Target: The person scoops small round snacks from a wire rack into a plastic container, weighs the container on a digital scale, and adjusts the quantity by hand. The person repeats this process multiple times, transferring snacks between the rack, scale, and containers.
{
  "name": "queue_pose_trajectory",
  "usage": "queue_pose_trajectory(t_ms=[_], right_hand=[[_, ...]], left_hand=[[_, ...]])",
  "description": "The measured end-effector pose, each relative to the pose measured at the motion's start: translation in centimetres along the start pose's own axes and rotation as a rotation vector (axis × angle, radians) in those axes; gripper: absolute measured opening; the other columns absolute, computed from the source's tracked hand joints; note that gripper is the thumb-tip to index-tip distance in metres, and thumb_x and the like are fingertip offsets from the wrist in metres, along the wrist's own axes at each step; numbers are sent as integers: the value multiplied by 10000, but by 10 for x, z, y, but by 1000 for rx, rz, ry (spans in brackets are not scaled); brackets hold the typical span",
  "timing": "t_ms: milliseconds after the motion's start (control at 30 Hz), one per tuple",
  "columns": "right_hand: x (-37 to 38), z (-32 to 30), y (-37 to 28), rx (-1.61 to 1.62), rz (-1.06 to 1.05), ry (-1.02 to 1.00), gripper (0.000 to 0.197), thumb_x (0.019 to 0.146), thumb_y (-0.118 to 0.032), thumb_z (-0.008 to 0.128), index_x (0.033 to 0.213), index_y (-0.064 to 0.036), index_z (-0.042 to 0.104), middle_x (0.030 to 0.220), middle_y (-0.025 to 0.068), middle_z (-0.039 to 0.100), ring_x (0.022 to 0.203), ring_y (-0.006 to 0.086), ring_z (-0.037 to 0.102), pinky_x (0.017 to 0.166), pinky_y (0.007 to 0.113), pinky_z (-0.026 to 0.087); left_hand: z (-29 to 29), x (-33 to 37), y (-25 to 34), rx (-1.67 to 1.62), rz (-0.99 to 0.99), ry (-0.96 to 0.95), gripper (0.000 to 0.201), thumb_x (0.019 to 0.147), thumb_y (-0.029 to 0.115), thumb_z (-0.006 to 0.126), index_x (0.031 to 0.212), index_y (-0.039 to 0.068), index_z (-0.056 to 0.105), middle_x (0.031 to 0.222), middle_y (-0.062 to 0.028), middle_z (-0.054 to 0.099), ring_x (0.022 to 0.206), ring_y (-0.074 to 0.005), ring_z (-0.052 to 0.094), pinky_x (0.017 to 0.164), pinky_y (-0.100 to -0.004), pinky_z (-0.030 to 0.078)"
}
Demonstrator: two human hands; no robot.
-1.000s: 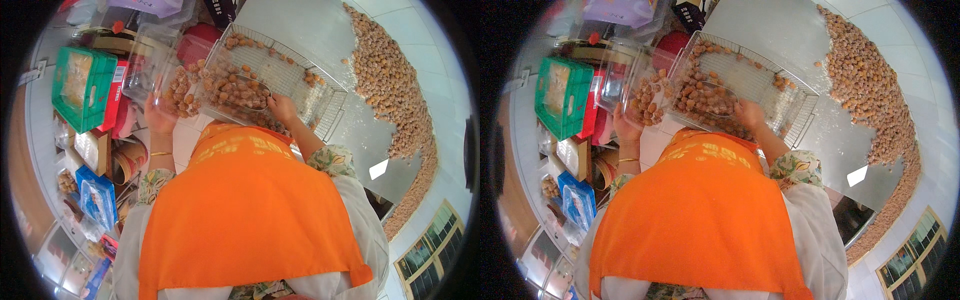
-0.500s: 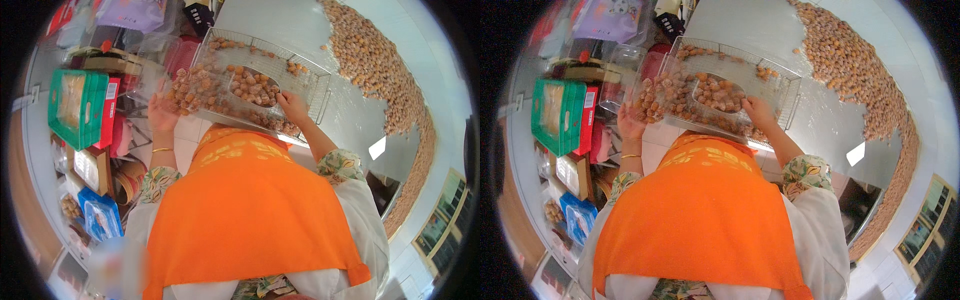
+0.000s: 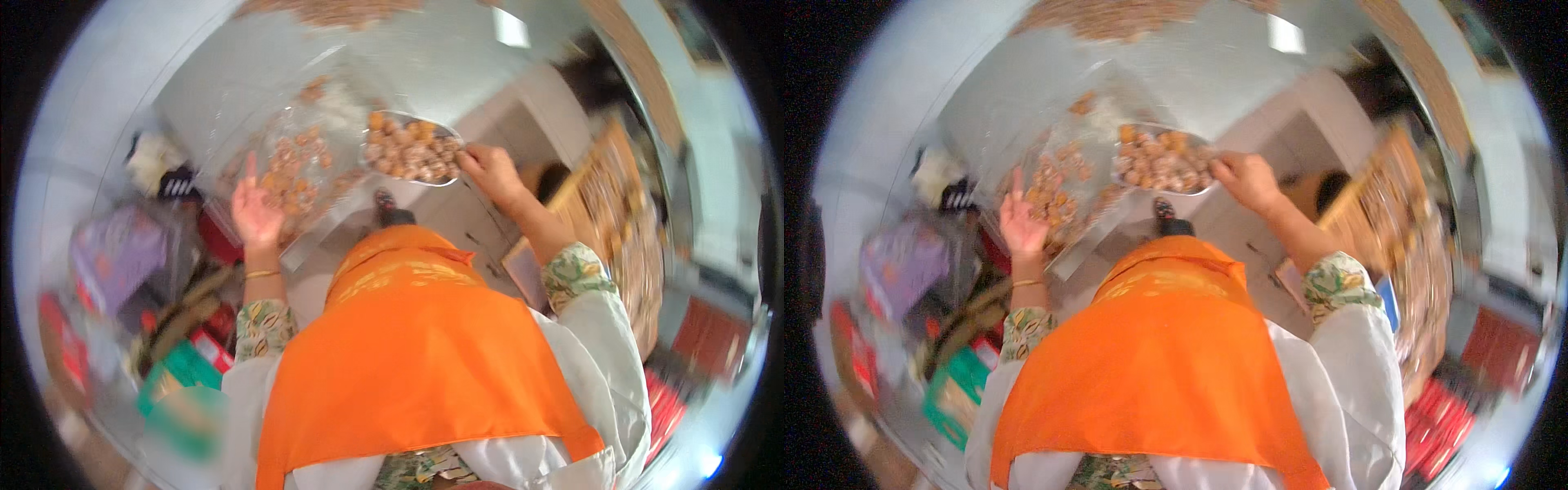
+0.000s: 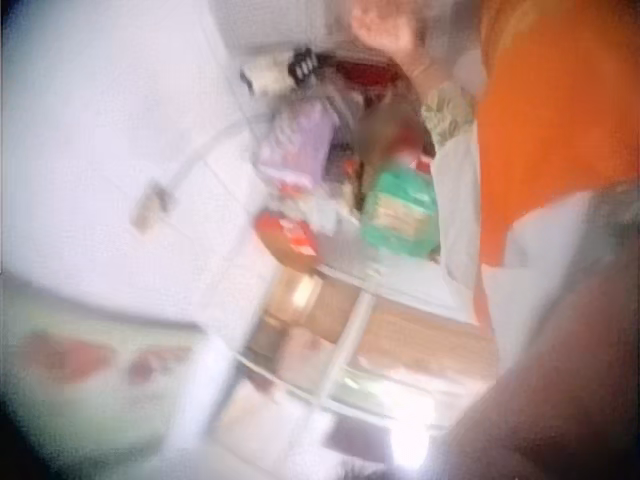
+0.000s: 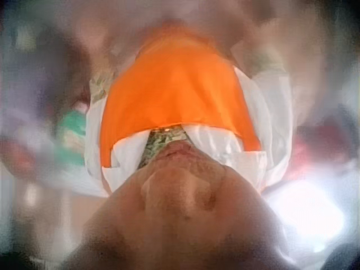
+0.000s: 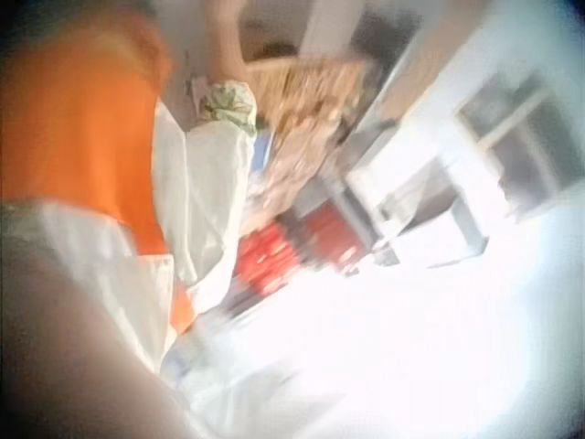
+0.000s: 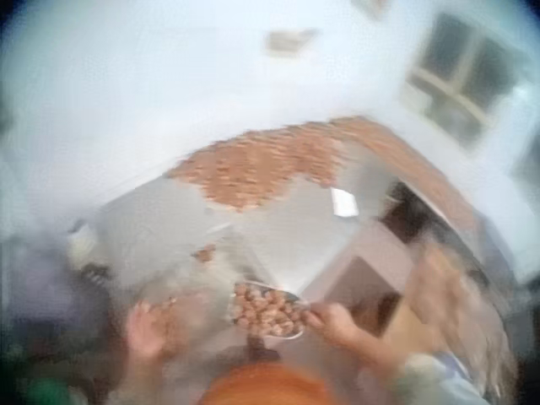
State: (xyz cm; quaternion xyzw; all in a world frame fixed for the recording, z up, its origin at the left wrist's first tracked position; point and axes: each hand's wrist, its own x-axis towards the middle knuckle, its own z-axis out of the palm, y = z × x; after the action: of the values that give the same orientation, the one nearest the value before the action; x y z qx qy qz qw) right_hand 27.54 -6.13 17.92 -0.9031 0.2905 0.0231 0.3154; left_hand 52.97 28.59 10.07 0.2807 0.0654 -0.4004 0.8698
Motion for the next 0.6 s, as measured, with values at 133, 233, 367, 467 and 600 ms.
queue_pose_trajectory(t_ms=[133,233,367,467,600], right_hand=[[-103,-14,21,21,237,131,335,885,-372,534,881,-61,660,794,202,638,756,389,617,685,464,493],[-191,-18,40,44,410,205,345,887,-377,527,851,-59,657,762,189,638,736,378,614,668,454,491],[-272,-15,50,104,666,253,350,885,-369,527,818,-49,653,733,174,636,713,357,615,645,436,485],[-340,-11,72,190,812,375,348,879,-356,536,797,-37,650,705,172,626,674,338,606,626,426,469],[-410,-8,98,233,906,463,343,878,-347,539,797,-33,651,701,180,619,659,344,596,613,428,458]], left_hand=[[62,27,-62,-18,-313,-288,642,926,367,487,1496,158,281,1482,-236,330,1374,-425,299,1107,-553,257],[99,31,-130,45,-485,-357,626,926,360,481,1490,158,299,1487,-222,328,1362,-412,323,1104,-551,265],[126,42,-212,111,-754,-442,605,913,329,468,1468,133,331,1434,-194,415,1302,-373,421,1040,-510,381],[162,23,-285,107,-950,-580,576,931,293,435,1468,118,323,1396,-216,448,1263,-376,457,1011,-495,412],[205,-25,-384,142,-1068,-608,554,944,282,409,1461,103,326,1374,-254,453,1229,-381,488,1011,-508,414]])
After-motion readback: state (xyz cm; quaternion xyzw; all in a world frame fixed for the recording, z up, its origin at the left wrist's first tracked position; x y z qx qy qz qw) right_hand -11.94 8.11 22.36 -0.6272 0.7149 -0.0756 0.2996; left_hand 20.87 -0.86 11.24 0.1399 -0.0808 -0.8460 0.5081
